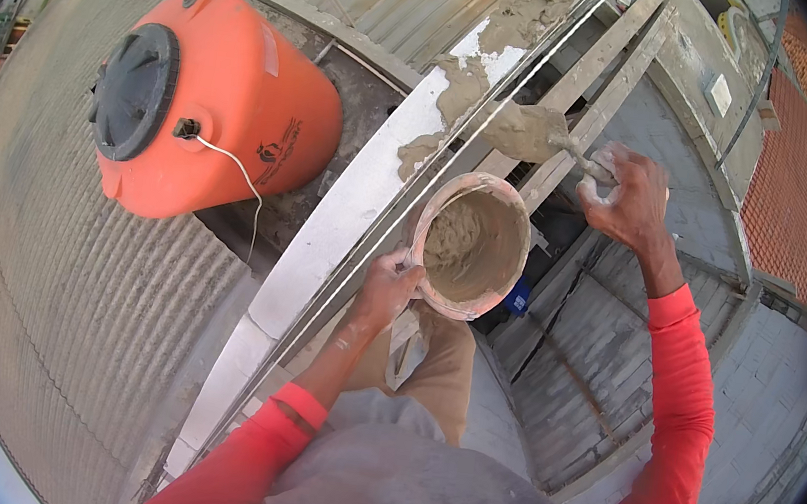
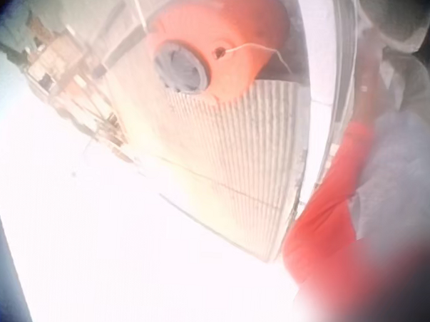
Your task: The person applies mortar to white blocks using a trowel and places them onto a wall under construction. The person repeatedly scoops mortar, spreads it on blocks, and positions them along a wooden beam on a rooftop.
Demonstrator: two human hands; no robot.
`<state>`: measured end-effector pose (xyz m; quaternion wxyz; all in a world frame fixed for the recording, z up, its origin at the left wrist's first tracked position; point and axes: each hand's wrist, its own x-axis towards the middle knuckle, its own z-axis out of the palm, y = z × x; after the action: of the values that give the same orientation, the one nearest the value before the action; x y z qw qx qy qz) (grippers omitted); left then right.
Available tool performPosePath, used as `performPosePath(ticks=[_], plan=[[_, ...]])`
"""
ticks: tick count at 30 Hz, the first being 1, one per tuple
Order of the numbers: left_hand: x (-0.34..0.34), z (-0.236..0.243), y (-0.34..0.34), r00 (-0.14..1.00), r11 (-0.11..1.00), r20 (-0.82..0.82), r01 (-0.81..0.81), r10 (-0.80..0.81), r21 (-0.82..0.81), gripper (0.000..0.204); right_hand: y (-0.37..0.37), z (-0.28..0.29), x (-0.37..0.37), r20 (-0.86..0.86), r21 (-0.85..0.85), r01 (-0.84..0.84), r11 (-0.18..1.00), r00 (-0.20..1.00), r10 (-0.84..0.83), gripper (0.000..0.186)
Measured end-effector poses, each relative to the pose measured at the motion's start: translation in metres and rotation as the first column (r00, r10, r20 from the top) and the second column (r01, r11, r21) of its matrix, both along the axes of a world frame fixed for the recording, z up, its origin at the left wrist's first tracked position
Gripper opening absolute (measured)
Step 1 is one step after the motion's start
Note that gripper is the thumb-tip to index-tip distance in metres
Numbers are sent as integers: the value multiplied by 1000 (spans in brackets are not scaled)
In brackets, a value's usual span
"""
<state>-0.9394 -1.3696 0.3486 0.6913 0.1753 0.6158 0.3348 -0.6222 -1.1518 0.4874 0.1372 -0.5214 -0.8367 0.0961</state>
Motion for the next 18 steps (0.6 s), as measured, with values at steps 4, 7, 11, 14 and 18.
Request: performPosePath(ticks=[4, 7, 11, 14, 18], plan=[[-16, -13, -29, 989, 997, -129, 81, -79, 11, 13, 46, 20, -46, 160, 207, -365, 908, 928, 337, 29], [-26, -21, -50, 976, 993, -190, 114, -104, 42, 17, 40, 13, -91, 208, 328, -568, 755, 823, 528, 33], [-37, -18, -79, 979, 993, -182, 79, -93, -82, 21, 14, -3, -138, 194, 181, -687, 704, 727, 659, 42], [-44, -16, -95, 990, 997, -139, 13, -24, -78, 21, 7, -9, -152, 164, 27, -718, 696, 690, 705, 48], [-50, -16, -109, 992, 991, -120, -57, 42, -122, 20, 22, -5, -138, 217, 182, -649, 738, 759, 614, 49]])
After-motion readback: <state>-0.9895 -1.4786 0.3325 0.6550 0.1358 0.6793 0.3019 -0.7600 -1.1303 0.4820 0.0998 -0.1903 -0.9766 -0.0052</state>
